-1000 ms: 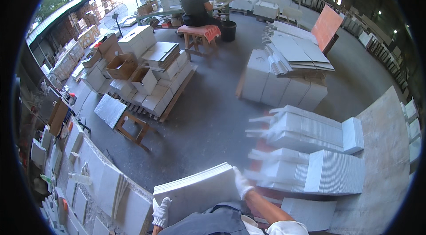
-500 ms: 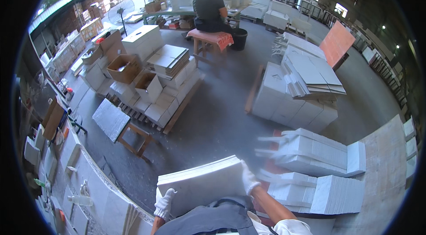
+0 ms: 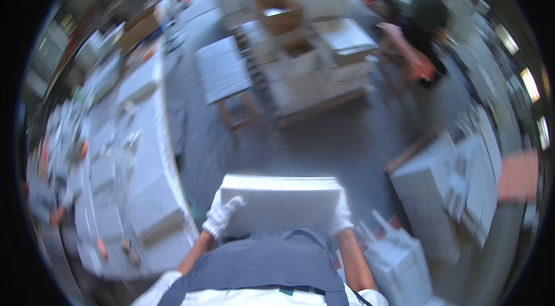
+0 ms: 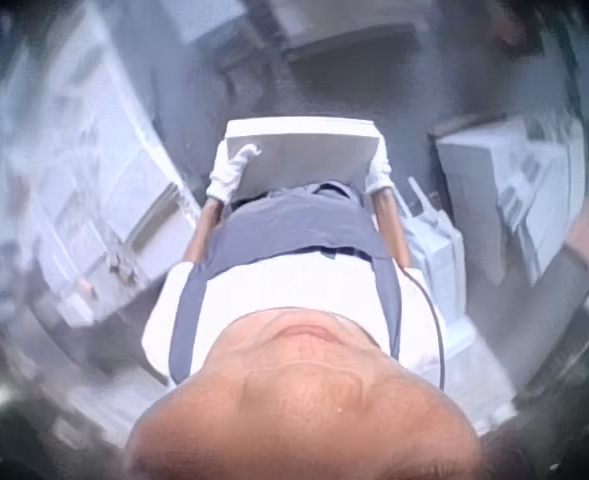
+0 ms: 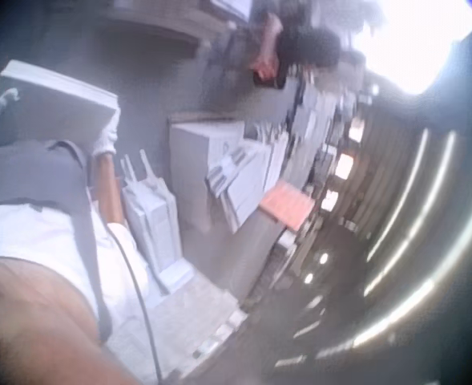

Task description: The person retrieves white rectangular tiles from a rack, wipes their surfaces with a cloth, and marks them with a marker. They repeat this process for multiple tiles, placing them on a workbench.

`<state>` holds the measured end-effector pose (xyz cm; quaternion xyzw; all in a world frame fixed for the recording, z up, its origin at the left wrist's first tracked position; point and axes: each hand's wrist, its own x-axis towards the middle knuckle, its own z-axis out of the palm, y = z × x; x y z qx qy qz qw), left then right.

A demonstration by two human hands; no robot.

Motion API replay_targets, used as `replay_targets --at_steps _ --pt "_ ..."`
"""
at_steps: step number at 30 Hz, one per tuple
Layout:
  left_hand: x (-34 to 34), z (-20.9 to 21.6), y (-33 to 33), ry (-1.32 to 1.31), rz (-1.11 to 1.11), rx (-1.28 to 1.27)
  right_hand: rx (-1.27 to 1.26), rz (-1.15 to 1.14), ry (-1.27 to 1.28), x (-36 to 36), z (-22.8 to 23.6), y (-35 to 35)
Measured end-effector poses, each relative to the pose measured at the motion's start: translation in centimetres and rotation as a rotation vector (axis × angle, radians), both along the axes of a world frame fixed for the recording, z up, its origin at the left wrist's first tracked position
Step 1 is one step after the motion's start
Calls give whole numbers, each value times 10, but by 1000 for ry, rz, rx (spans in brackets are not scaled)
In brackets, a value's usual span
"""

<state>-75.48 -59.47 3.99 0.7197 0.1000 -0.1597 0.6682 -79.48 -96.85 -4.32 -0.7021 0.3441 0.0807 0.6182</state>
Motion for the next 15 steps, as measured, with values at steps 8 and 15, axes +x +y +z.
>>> replay_targets --at_steps 8,15 --pt "45 5 -20 -1 257 154 94 402 12 158 -2 -17" --pt "37 -54 -7 104 214 947 142 626 48 264 -11 18"
